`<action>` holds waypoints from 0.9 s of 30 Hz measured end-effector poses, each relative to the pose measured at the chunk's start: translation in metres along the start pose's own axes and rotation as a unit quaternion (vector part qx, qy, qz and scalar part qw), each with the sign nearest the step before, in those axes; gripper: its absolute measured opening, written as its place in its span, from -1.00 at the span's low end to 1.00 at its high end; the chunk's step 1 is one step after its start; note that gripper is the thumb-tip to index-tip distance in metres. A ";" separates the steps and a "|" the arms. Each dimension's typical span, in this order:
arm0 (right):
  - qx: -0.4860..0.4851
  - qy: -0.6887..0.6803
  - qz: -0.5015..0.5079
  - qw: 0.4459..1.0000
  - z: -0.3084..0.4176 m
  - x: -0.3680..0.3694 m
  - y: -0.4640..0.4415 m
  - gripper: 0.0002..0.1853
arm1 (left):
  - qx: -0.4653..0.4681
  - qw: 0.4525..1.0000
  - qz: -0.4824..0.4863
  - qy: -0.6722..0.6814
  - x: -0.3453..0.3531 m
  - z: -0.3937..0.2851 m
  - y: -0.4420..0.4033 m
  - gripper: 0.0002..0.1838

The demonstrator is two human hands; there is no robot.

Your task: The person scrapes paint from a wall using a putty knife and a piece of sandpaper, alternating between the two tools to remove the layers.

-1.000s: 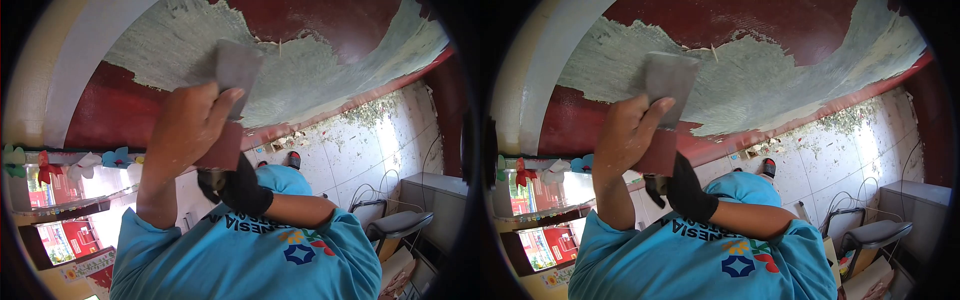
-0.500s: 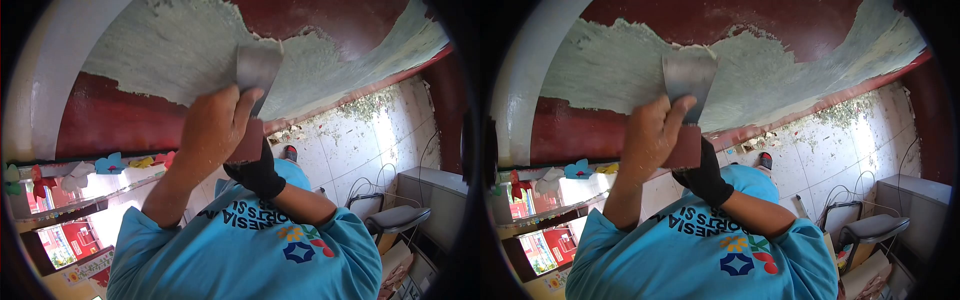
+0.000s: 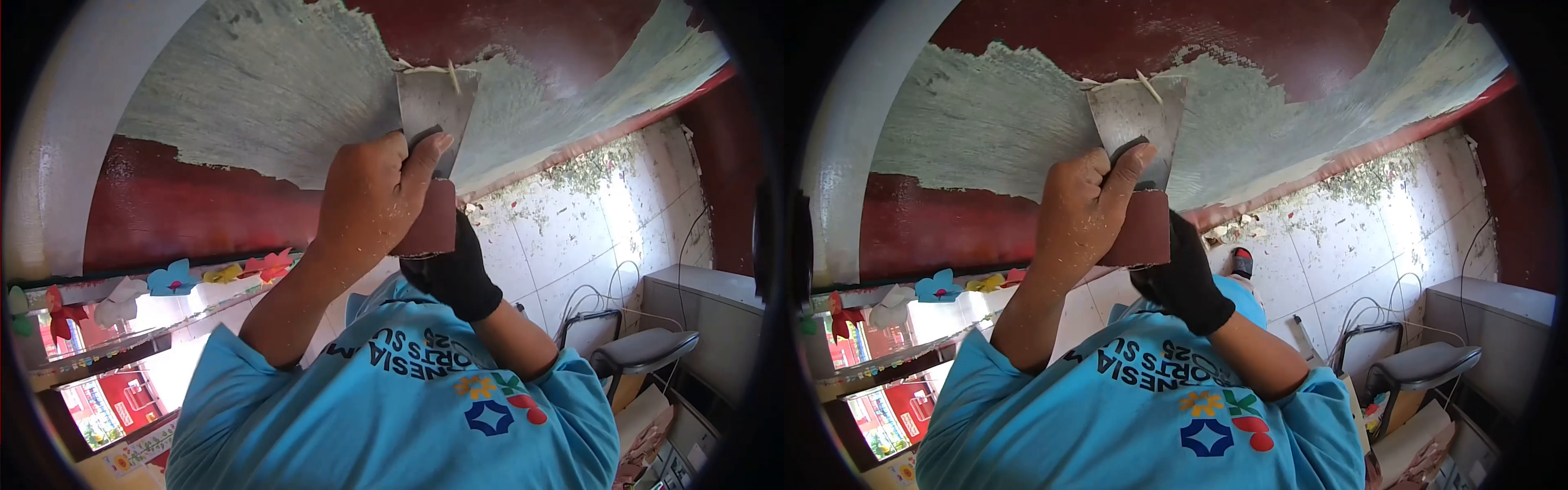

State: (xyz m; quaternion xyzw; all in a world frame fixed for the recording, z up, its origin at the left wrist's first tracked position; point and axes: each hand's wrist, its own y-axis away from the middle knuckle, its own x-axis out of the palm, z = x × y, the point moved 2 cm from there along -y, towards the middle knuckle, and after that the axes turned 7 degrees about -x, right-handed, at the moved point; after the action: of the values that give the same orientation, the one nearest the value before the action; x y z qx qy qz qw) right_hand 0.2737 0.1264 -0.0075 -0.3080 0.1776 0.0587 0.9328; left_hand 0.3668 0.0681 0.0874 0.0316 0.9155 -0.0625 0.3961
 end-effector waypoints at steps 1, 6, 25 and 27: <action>-0.042 0.049 -0.007 0.998 0.002 -0.003 -0.004 -0.61 | 0.020 0.999 -0.024 0.013 0.007 0.010 0.003 -0.57; -0.069 0.083 -0.020 0.994 -0.001 -0.006 0.001 -0.65 | 0.070 0.986 -0.065 0.136 0.024 0.026 0.010 -0.55; 0.122 -0.055 0.087 0.987 -0.023 -0.018 -0.003 -0.51 | -0.002 0.989 -0.021 0.148 0.026 0.017 0.005 -0.62; 0.010 0.044 0.069 0.997 -0.022 -0.025 -0.011 -0.51 | -0.019 0.986 -0.014 0.165 0.027 0.019 0.002 -0.61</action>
State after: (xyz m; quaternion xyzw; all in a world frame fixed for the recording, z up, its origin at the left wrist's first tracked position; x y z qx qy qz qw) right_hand 0.2460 0.1044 -0.0088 -0.2879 0.2395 0.1074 0.9210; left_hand 0.3624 0.0677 0.0550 0.0211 0.9698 -0.0445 0.2390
